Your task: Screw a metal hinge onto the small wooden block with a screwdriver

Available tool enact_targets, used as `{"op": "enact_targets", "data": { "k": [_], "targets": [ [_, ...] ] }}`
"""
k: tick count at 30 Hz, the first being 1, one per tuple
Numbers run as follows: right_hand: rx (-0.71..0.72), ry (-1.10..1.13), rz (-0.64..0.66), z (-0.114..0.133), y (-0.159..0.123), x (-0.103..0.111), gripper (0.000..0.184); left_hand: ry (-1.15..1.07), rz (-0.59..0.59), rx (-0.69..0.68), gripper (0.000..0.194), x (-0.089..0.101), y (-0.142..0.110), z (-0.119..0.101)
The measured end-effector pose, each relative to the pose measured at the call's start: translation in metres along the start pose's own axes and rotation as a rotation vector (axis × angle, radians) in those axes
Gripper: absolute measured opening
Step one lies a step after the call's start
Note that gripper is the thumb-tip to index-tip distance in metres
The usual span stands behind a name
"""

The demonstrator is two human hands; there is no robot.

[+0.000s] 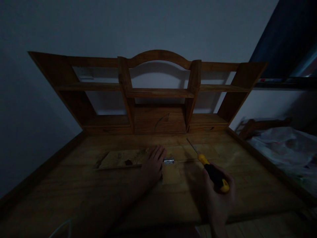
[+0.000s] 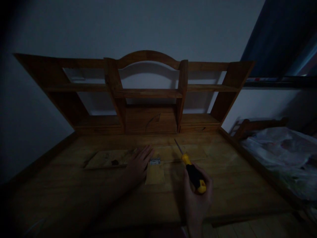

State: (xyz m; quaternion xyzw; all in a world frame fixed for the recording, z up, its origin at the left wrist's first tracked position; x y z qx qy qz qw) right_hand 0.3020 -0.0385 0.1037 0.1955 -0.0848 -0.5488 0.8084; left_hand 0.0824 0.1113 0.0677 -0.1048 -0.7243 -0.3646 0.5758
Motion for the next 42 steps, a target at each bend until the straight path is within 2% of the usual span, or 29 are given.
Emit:
{"op": "enact_targets", "data": {
  "k": [5, 9, 13, 16, 19, 26, 30, 35, 42],
  "targets": [
    [0.001, 0.142, 0.019, -0.002, -0.003, -0.004, 0.041, -0.008, -0.001, 0.0, 0.06, 0.002, 0.0, -0.001],
    [0.039, 0.146, -0.053, -0.005, -0.005, 0.007, 0.039, -0.009, -0.02, -0.019, 0.06, 0.002, -0.001, -0.002],
    [0.006, 0.079, -0.06, -0.01, -0.006, 0.01, 0.034, -0.014, 0.001, -0.008, 0.063, 0.0, -0.002, -0.002],
    [-0.05, 0.139, -0.06, -0.017, -0.007, 0.01, 0.036, -0.019, 0.006, -0.012, 0.064, 0.001, -0.003, -0.003],
    [-0.036, 0.146, -0.088, -0.021, -0.007, 0.013, 0.037, -0.02, 0.003, -0.026, 0.065, 0.0, -0.003, -0.003],
    [-0.006, 0.023, -0.106, -0.017, -0.006, 0.018, 0.039, 0.01, 0.013, -0.033, 0.063, -0.004, -0.002, -0.003],
    [-0.019, 0.058, -0.111, -0.014, -0.006, 0.017, 0.039, 0.017, 0.026, -0.042, 0.064, -0.005, -0.002, -0.004],
    [0.042, 0.091, -0.104, -0.006, -0.005, 0.016, 0.037, 0.029, 0.003, -0.068, 0.067, -0.003, -0.003, -0.005],
    [0.035, 0.1, -0.102, -0.01, -0.005, 0.015, 0.037, 0.03, -0.024, -0.073, 0.067, -0.004, -0.004, -0.005]
  ]
}}
Point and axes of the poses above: each hand's wrist, its own y-axis towards the middle knuckle, its own x-axis out of the back of the hand, z = x × y, the point moved 9 cm from there along y, towards the middle knuckle, and after that the axes turned 5 degrees about -z, right-handed, at the moved point
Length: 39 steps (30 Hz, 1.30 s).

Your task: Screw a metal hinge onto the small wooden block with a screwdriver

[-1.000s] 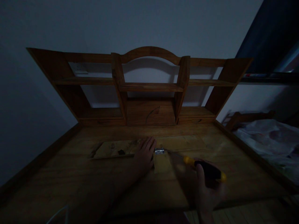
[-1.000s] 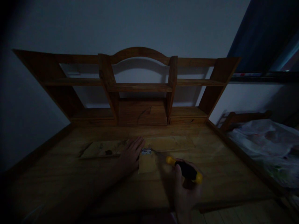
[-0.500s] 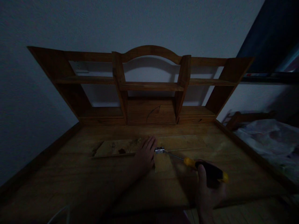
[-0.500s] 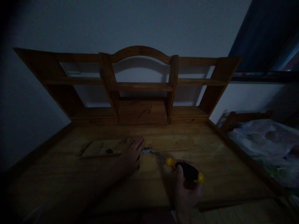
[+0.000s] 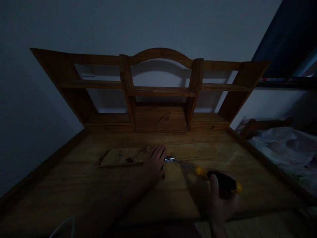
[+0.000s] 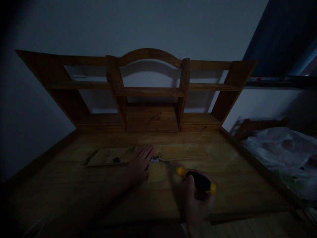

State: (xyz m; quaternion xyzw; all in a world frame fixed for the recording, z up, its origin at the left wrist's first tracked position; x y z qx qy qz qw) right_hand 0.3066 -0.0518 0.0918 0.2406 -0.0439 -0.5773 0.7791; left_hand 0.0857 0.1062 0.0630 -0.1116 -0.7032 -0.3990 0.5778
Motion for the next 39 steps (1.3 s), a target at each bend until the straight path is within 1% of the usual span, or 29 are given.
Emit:
{"op": "enact_targets", "data": {
  "k": [3, 7, 15, 22, 28, 31, 35, 39],
  "targets": [
    [-0.02, 0.021, 0.005, -0.002, -0.001, 0.0, 0.037, 0.001, 0.013, -0.006, 0.067, 0.0, 0.0, -0.001],
    [-0.004, 0.021, 0.006, -0.001, 0.0, 0.0, 0.036, -0.014, 0.031, 0.001, 0.066, 0.001, 0.0, -0.001],
    [-0.06, 0.06, 0.015, -0.011, 0.0, -0.001, 0.039, -0.007, 0.02, 0.014, 0.067, -0.004, 0.001, 0.002],
    [-0.045, 0.048, 0.062, -0.007, 0.001, -0.005, 0.037, 0.003, 0.035, 0.004, 0.067, -0.006, 0.001, 0.002],
    [-0.068, 0.1, 0.11, -0.008, -0.001, -0.009, 0.034, -0.005, 0.031, 0.01, 0.067, -0.002, 0.001, 0.002],
    [-0.046, 0.095, 0.124, -0.006, 0.0, -0.01, 0.035, -0.009, 0.026, 0.015, 0.065, 0.001, 0.002, 0.001],
    [-0.005, 0.09, 0.101, -0.003, 0.001, -0.008, 0.037, -0.015, 0.018, 0.012, 0.061, 0.007, 0.004, -0.001],
    [-0.01, 0.046, 0.09, -0.001, 0.001, -0.006, 0.036, -0.031, 0.004, 0.011, 0.059, 0.01, 0.005, -0.002]
  ]
}}
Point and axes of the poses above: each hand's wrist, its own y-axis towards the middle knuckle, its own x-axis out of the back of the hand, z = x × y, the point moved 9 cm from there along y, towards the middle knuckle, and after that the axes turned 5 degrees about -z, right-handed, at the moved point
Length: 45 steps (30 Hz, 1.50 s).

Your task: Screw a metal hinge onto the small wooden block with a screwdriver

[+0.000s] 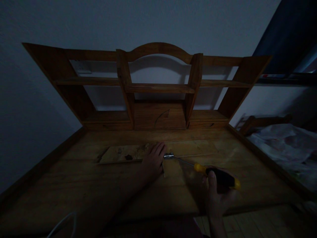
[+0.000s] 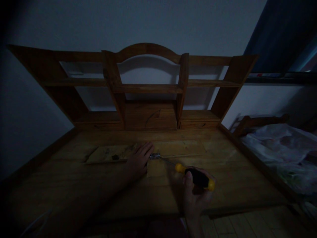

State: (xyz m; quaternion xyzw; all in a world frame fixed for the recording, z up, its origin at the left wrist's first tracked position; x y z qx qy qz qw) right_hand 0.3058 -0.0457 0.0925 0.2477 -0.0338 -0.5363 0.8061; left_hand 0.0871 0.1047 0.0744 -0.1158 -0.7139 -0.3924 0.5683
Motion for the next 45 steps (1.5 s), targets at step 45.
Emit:
{"op": "enact_targets", "data": {
  "k": [45],
  "targets": [
    [-0.046, 0.01, -0.023, -0.005, 0.003, 0.001, 0.038, 0.03, -0.147, -0.191, 0.025, 0.012, 0.008, -0.015]
  ]
}}
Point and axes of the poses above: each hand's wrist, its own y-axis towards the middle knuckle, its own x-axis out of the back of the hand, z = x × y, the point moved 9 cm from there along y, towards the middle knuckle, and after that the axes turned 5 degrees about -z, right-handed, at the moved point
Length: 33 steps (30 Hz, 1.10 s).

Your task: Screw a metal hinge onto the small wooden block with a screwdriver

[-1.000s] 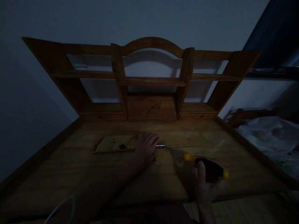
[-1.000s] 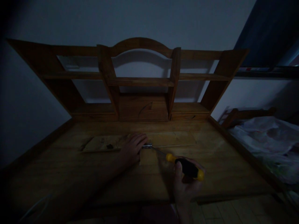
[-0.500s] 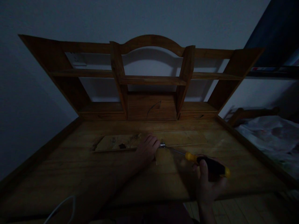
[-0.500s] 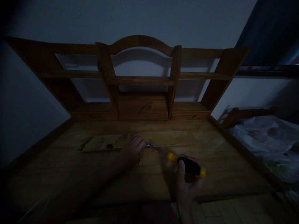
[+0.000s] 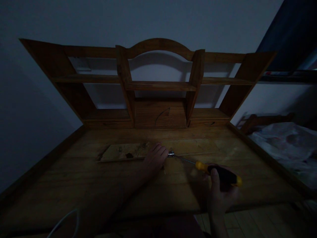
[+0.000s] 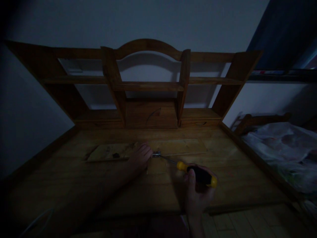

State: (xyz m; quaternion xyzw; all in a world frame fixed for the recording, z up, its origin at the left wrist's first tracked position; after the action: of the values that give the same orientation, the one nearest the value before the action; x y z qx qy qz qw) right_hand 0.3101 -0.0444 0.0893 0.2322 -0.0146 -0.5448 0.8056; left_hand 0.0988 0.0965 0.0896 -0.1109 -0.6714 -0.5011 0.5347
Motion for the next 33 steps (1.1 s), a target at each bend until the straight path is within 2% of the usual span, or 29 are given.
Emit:
{"op": "enact_targets", "data": {
  "k": [10, 16, 19, 24, 28, 33],
  "targets": [
    [0.042, -0.01, -0.008, 0.007, 0.0, -0.001, 0.035, 0.021, -0.04, -0.008, 0.026, -0.003, -0.004, 0.003],
    [0.073, 0.135, -0.018, 0.01, -0.003, 0.004, 0.031, 0.009, -0.026, 0.002, 0.023, -0.002, -0.002, 0.002],
    [0.084, 0.07, 0.034, 0.01, -0.004, 0.001, 0.032, 0.012, -0.05, -0.009, 0.022, -0.001, -0.002, 0.001],
    [0.194, -0.012, 0.194, 0.019, -0.01, -0.017, 0.033, 0.011, -0.069, -0.026, 0.018, 0.0, -0.002, 0.0],
    [0.149, 0.054, 0.317, 0.011, -0.016, -0.028, 0.038, -0.018, -0.071, -0.014, 0.016, 0.002, -0.002, 0.001],
    [0.158, 0.019, 0.332, 0.006, -0.017, -0.027, 0.039, -0.079, -0.046, 0.044, 0.016, 0.001, -0.001, 0.004]
  ]
}}
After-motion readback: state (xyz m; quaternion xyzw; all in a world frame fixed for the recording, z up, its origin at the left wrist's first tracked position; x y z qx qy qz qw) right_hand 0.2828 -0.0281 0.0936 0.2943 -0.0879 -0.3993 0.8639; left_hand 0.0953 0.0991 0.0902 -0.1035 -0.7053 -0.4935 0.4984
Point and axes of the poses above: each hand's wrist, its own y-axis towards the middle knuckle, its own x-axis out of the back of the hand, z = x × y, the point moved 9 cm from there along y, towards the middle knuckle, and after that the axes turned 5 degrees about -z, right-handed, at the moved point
